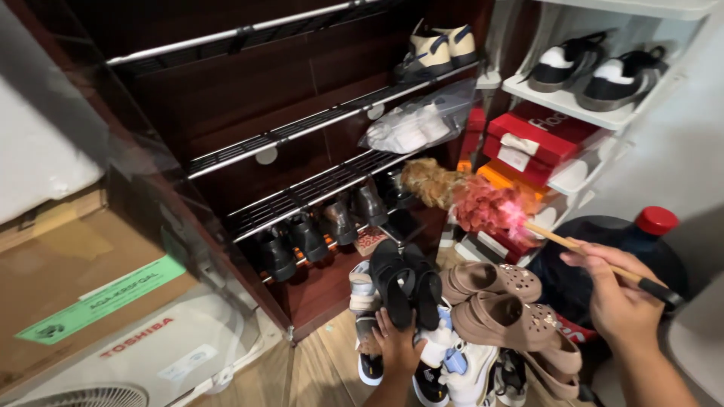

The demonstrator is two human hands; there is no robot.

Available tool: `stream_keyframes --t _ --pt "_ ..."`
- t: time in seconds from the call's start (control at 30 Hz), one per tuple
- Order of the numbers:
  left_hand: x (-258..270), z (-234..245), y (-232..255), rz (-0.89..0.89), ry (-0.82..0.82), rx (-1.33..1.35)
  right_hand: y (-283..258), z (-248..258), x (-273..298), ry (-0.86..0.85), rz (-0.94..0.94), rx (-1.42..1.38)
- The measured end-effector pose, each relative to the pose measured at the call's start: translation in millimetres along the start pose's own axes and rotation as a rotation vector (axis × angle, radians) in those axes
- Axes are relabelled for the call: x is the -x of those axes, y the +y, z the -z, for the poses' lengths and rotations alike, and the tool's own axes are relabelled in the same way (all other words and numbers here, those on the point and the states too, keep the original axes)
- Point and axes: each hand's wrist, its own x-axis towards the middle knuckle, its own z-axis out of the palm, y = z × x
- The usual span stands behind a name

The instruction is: Dusting a shoe rack and cleaning individual shoes with a duster.

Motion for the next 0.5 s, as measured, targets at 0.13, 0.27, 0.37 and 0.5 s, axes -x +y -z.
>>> stream_keyframes --t 0.13,0.27,0.37,0.5 --pt "6 4 -35 -0.163 -0.054 -0.061 -9 -23 0 -0.037 0.141 0.016" --pt "-7 35 -54 -0.466 -0.110 -0.104 -20 -56 -5 -0.003 0.347 -0.094" --pt "-37 71 -69 -0.694 0.040 -0.277 -41 -83 -17 -0.004 0.434 -0.004" --pt "-133 135 -80 -0.553 0.352 -0.368 -31 -113 -39 -0.041 0.410 0.125"
